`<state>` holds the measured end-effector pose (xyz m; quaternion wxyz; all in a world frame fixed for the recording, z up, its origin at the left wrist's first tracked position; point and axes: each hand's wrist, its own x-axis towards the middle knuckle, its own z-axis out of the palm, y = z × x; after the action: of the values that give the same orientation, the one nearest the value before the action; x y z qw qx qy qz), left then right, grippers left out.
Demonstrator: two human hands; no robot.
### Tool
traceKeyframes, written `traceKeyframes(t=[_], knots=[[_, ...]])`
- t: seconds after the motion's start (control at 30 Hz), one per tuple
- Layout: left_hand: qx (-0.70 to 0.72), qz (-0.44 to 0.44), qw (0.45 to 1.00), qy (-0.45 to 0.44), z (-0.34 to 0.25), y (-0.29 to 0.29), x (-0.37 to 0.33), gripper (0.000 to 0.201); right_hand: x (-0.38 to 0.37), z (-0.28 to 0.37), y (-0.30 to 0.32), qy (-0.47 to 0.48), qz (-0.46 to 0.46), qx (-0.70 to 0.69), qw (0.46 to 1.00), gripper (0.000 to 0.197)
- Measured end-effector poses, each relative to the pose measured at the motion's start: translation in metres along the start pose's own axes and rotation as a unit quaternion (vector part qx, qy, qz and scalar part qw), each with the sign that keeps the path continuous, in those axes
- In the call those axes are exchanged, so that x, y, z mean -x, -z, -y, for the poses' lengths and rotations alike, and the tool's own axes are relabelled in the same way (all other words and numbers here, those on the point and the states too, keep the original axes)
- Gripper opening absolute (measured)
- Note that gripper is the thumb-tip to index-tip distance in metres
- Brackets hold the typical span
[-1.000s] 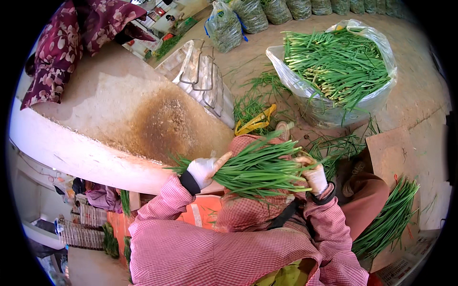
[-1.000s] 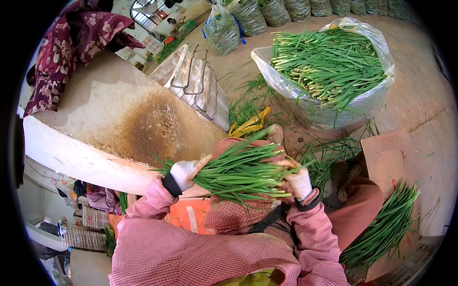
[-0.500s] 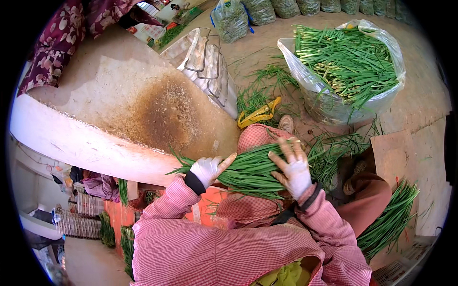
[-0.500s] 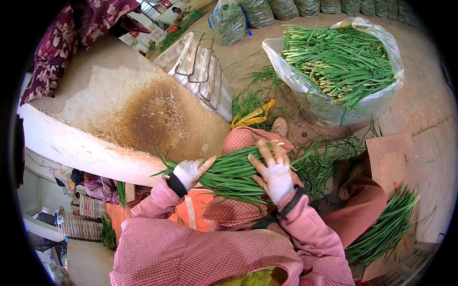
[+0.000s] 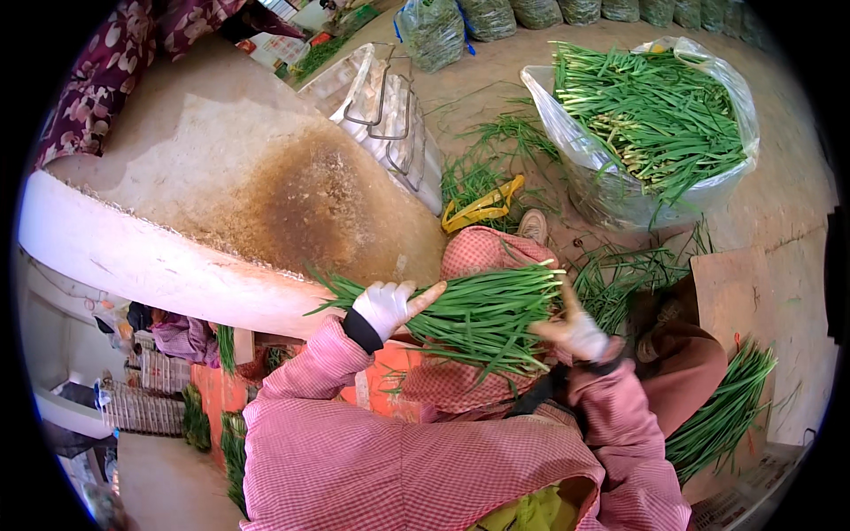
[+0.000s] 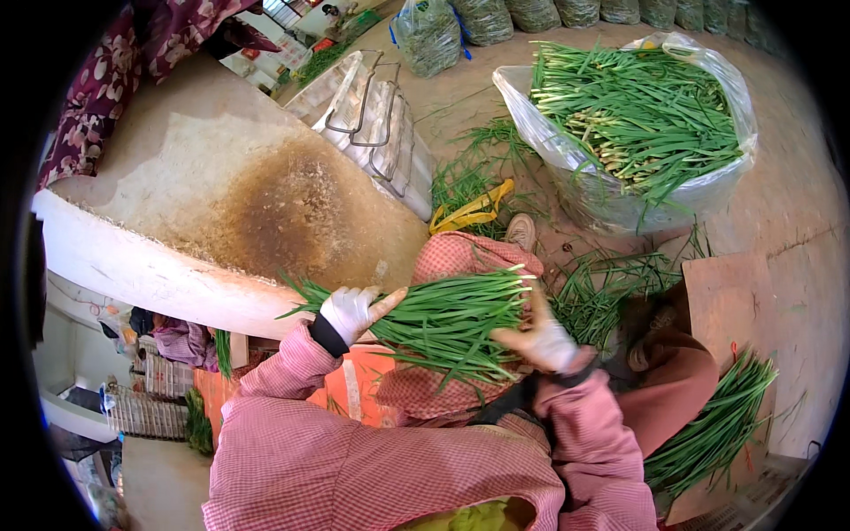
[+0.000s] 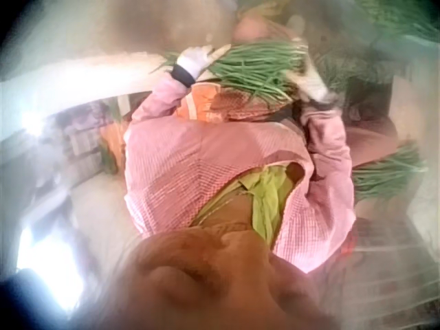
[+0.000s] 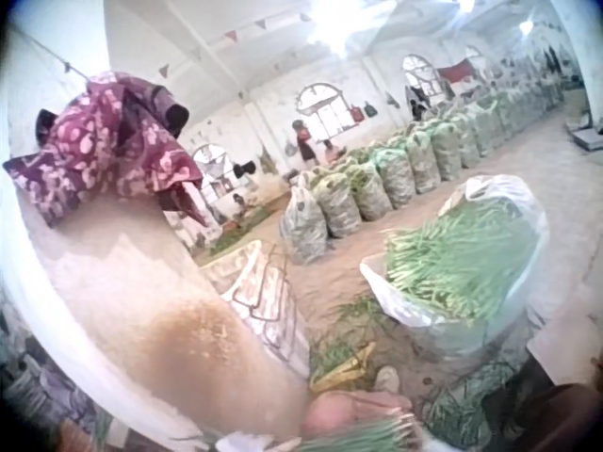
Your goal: The person sorts through green onions by hand, removes individual stalks or damaged leaves, aligns the bunch, and ties it with a red plastic strip.
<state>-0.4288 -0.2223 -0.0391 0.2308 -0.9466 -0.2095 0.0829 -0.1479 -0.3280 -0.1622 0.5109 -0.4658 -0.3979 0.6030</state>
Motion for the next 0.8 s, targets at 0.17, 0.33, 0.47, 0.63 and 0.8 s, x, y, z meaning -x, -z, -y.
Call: traceKeyframes(t=[0.17,0.33,0.47,0.63,0.8], knots=[[-0.057,-0.039,0.997,-0.021,0.001,0.010,-0.011,0.057,-0.020,-0.035,-0.022,0.079,-0.193,0.193,0.959,0.037],[-0.039,-0.016,0.998,-0.055,0.002,0.001,-0.013,0.058,-0.011,-0.061,0.012,0.133,-0.184,0.226,0.947,0.036],[0.047,0.005,0.999,-0.020,0.011,-0.010,-0.009,0.060,-0.004,-0.077,0.056,0.100,-0.278,0.377,0.878,0.024],[0.177,0.009,0.984,-0.020,0.030,-0.015,-0.007,0.065,0.021,-0.023,0.083,-0.217,-0.226,0.597,0.738,0.082],[0.319,0.069,0.945,0.004,0.040,-0.016,-0.012,0.064,0.005,0.041,-0.018,0.247,-0.059,0.626,0.737,0.093]])
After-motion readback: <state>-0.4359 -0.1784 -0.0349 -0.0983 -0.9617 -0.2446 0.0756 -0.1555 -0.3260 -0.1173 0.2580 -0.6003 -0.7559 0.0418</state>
